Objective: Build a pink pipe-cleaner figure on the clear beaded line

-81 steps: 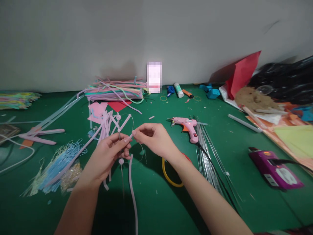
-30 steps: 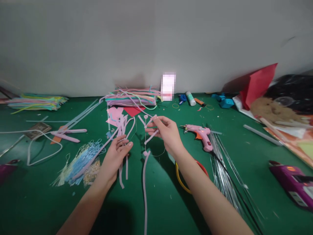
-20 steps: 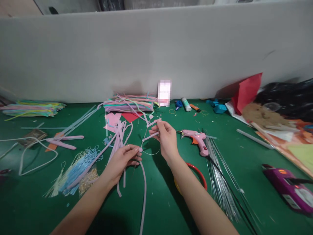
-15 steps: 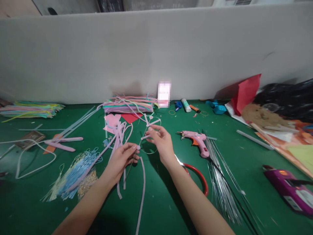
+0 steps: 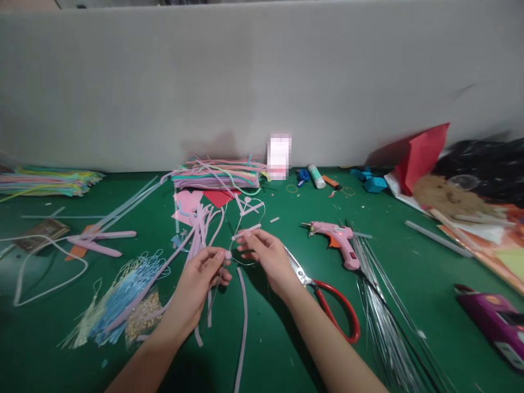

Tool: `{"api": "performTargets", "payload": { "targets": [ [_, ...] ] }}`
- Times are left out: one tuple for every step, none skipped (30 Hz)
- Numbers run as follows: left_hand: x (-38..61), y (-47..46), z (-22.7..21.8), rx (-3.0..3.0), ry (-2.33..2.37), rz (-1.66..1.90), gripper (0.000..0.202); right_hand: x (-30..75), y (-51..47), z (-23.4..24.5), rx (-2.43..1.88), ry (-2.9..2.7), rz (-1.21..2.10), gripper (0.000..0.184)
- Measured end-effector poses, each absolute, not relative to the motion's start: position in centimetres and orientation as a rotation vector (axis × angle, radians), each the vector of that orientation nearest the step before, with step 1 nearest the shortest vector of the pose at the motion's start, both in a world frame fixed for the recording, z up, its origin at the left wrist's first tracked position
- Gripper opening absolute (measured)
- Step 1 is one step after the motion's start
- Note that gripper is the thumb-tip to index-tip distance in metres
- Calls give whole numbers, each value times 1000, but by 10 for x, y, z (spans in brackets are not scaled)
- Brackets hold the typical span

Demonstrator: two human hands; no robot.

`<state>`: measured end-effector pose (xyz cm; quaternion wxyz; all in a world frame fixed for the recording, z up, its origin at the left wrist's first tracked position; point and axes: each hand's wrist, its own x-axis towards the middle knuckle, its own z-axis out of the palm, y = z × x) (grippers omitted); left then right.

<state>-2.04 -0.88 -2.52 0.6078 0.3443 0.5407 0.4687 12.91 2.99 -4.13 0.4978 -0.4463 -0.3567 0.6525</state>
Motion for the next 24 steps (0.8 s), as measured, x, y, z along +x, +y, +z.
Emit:
{"api": "performTargets", "payload": {
  "targets": [
    [-20, -9, -25, 794, 1249, 1087, 26, 129, 30, -42, -1070, -839, 1582, 38],
    [-21, -10, -25, 792, 1245, 1091, 25, 130, 30, -43, -1055, -802, 1586, 42],
    [-21, -10, -25, 791, 1240, 1094, 25, 130, 31, -44, -1039, -757, 1586, 46],
    [-22, -10, -24, 788, 1235, 1095, 25, 131, 31, -45, -1026, -711, 1580, 47],
    [-22, -10, -24, 783, 1224, 1095, 25, 132, 32, -45, -1018, -672, 1568, 44],
    [-23, -11, -24, 774, 1207, 1097, 25, 133, 33, -46, -1014, -646, 1554, 40],
    [-23, -11, -23, 762, 1183, 1099, 25, 134, 34, -46, -1014, -630, 1538, 36],
    [-23, -12, -22, 750, 1153, 1100, 24, 134, 34, -46, -1015, -621, 1526, 33],
    [-23, -13, -21, 741, 1122, 1100, 24, 135, 34, -46, -1017, -614, 1518, 32],
    [-22, -15, -20, 736, 1090, 1097, 23, 135, 34, -45, -1016, -616, 1517, 32],
    [-21, -16, -18, 735, 1062, 1091, 22, 135, 34, -44, -1013, -627, 1518, 33],
    [-19, -18, -17, 736, 1039, 1083, 21, 134, 33, -44, -1007, -657, 1516, 35],
    [-18, -20, -16, 735, 1019, 1069, 21, 133, 33, -43, -1001, -709, 1510, 37],
    [-16, -21, -15, 733, 1000, 1053, 21, 133, 33, -42, -995, -776, 1496, 39],
    [-15, -23, -15, 728, 984, 1036, 22, 132, 33, -40, -992, -848, 1475, 41],
    [-13, -24, -15, 721, 970, 1022, 22, 131, 33, -39, -995, -912, 1448, 42],
    [-12, -25, -16, 713, 960, 1009, 23, 130, 34, -38, -1007, -960, 1420, 43],
    [-12, -25, -17, 705, 950, 996, 23, 129, 35, -37, -1026, -992, 1395, 42],
    [-11, -26, -19, 694, 942, 984, 24, 128, 36, -36, -1048, -1009, 1371, 40],
    [-11, -26, -20, 682, 937, 975, 26, 127, 37, -35, -1072, -1018, 1349, 36],
    [-11, -27, -21, 669, 933, 965, 27, 126, 38, -34, -1097, -1023, 1328, 32],
    [-11, -27, -21, 656, 932, 957, 28, 126, 39, -34, -1122, -1026, 1312, 30],
    [-11, -27, -21, 644, 933, 953, 29, 126, 40, -34, -1146, -1030, 1299, 29],
    [-12, -27, -21, 632, 936, 950, 29, 126, 40, -34, -1173, -1038, 1290, 29]
  ]
}}
